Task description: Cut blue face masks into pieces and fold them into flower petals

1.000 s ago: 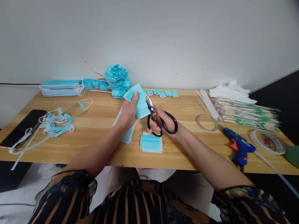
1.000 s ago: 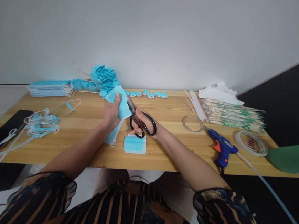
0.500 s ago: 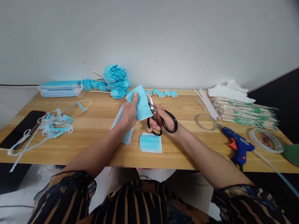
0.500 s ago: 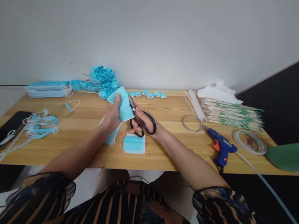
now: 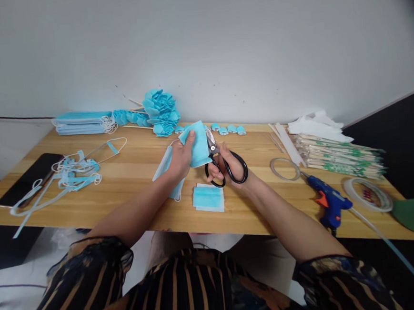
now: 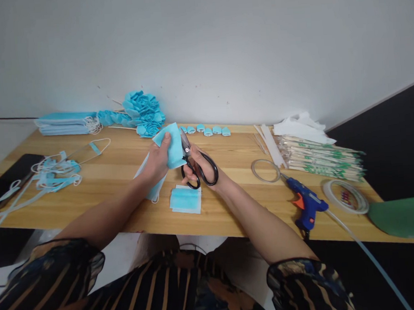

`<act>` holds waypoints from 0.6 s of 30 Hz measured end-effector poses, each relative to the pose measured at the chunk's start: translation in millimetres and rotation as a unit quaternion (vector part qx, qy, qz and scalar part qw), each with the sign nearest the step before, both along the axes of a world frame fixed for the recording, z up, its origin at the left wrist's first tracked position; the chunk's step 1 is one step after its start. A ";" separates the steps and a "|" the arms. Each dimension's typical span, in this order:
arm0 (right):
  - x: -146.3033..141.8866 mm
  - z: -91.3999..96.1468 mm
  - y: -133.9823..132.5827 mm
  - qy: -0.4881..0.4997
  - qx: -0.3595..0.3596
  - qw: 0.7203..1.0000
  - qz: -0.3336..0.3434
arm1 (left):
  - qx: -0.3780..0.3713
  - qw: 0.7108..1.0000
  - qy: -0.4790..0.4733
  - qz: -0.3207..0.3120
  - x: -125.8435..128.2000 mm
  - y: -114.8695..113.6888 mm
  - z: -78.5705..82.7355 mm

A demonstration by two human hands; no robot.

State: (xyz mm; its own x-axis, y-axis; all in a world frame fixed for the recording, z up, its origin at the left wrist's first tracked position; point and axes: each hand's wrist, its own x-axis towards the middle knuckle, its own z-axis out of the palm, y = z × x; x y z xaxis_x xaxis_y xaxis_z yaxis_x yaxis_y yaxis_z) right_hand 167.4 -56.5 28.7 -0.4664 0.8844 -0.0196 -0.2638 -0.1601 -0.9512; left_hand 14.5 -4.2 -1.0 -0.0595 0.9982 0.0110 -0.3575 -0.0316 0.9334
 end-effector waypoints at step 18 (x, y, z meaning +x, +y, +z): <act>-10.3 -2.4 -7.2 0.007 0.046 0.995 -0.086 | 0.010 0.999 0.022 0.036 6.3 -8.1 5.2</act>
